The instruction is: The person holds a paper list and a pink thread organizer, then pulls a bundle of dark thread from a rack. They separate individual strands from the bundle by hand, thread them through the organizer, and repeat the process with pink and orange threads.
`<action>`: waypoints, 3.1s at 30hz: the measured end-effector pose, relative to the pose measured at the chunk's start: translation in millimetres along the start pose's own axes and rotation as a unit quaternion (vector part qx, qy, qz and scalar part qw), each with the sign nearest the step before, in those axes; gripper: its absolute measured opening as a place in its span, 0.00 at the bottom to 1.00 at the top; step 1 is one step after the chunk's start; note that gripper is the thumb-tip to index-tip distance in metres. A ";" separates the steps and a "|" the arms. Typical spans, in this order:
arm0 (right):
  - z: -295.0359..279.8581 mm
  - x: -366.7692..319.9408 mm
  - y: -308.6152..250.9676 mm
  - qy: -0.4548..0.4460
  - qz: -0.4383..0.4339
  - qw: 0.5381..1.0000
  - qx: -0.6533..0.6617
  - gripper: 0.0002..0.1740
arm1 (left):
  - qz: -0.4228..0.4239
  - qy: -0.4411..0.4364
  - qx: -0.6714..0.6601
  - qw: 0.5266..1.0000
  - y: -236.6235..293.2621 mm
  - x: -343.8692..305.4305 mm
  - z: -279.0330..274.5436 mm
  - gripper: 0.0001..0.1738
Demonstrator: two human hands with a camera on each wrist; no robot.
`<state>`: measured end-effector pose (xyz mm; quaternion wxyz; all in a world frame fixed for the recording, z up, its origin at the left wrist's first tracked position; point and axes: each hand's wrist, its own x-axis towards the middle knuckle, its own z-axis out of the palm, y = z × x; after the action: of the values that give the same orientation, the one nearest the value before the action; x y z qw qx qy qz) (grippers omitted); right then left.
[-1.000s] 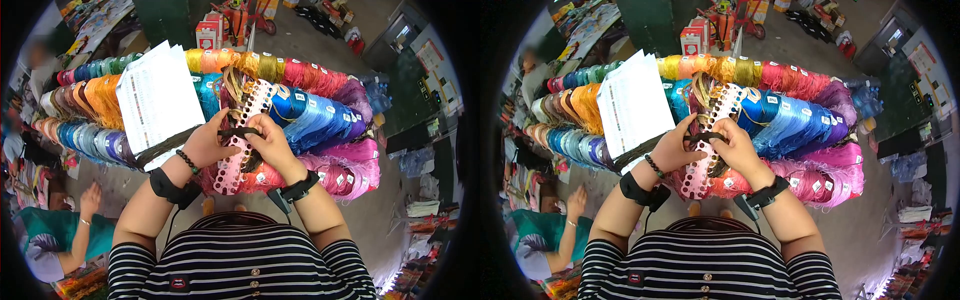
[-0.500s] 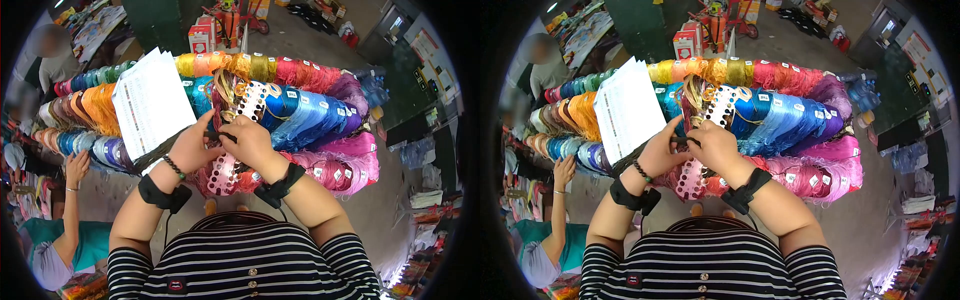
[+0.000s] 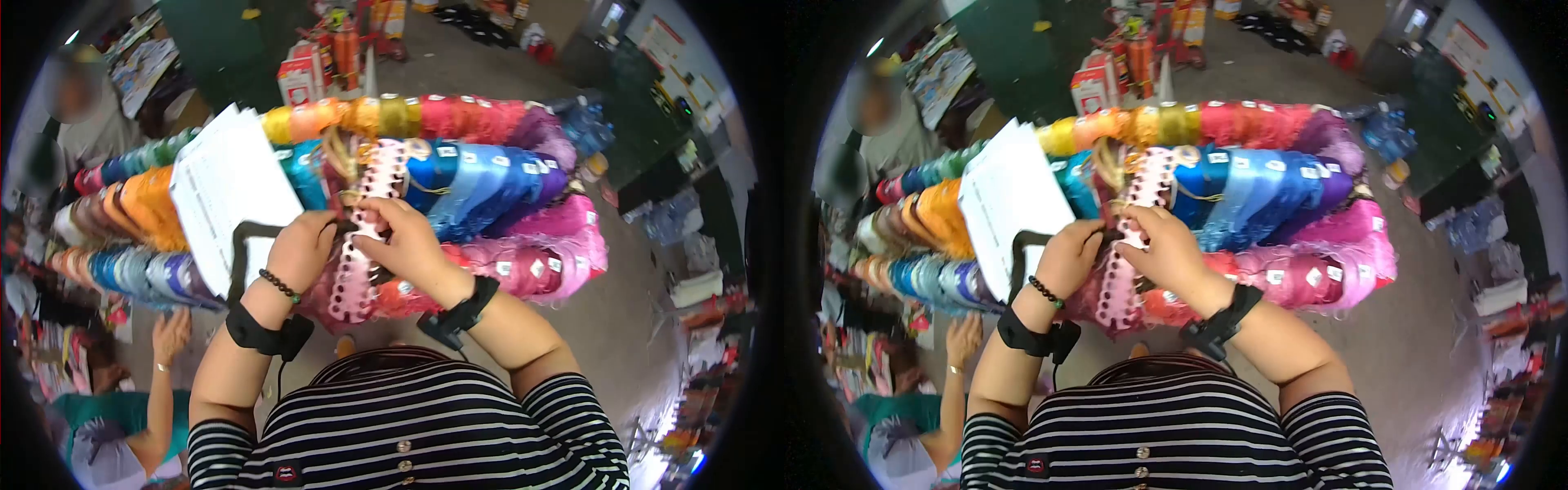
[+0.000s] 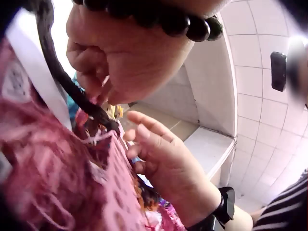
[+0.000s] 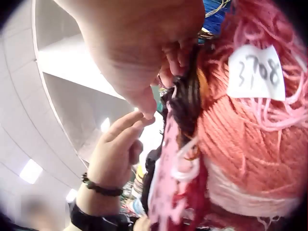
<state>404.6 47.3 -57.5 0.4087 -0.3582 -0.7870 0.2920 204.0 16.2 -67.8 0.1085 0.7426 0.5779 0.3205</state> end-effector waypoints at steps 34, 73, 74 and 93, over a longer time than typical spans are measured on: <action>-106.5 12.0 -33.4 -0.007 0.109 0.959 0.260 0.19 | -0.063 -0.151 -0.189 0.968 61.4 -35.0 -61.2 0.06; -29.7 -39.0 44.3 -0.050 0.109 0.988 0.100 0.37 | -0.480 0.136 -0.297 0.814 -8.6 -220.9 -17.3 0.25; -28.4 -42.0 44.4 -0.052 0.108 0.989 0.090 0.38 | -0.482 0.148 -0.294 0.812 -14.2 -216.8 -19.6 0.25; -13.7 -50.9 31.3 -0.015 0.118 0.991 0.066 0.30 | -0.392 0.251 -0.498 0.732 -99.0 -172.3 -53.4 0.18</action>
<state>447.3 26.7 -96.4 0.3826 -0.4163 -0.7241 0.3949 72.1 -124.3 -139.7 0.4295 0.1825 0.5814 0.6665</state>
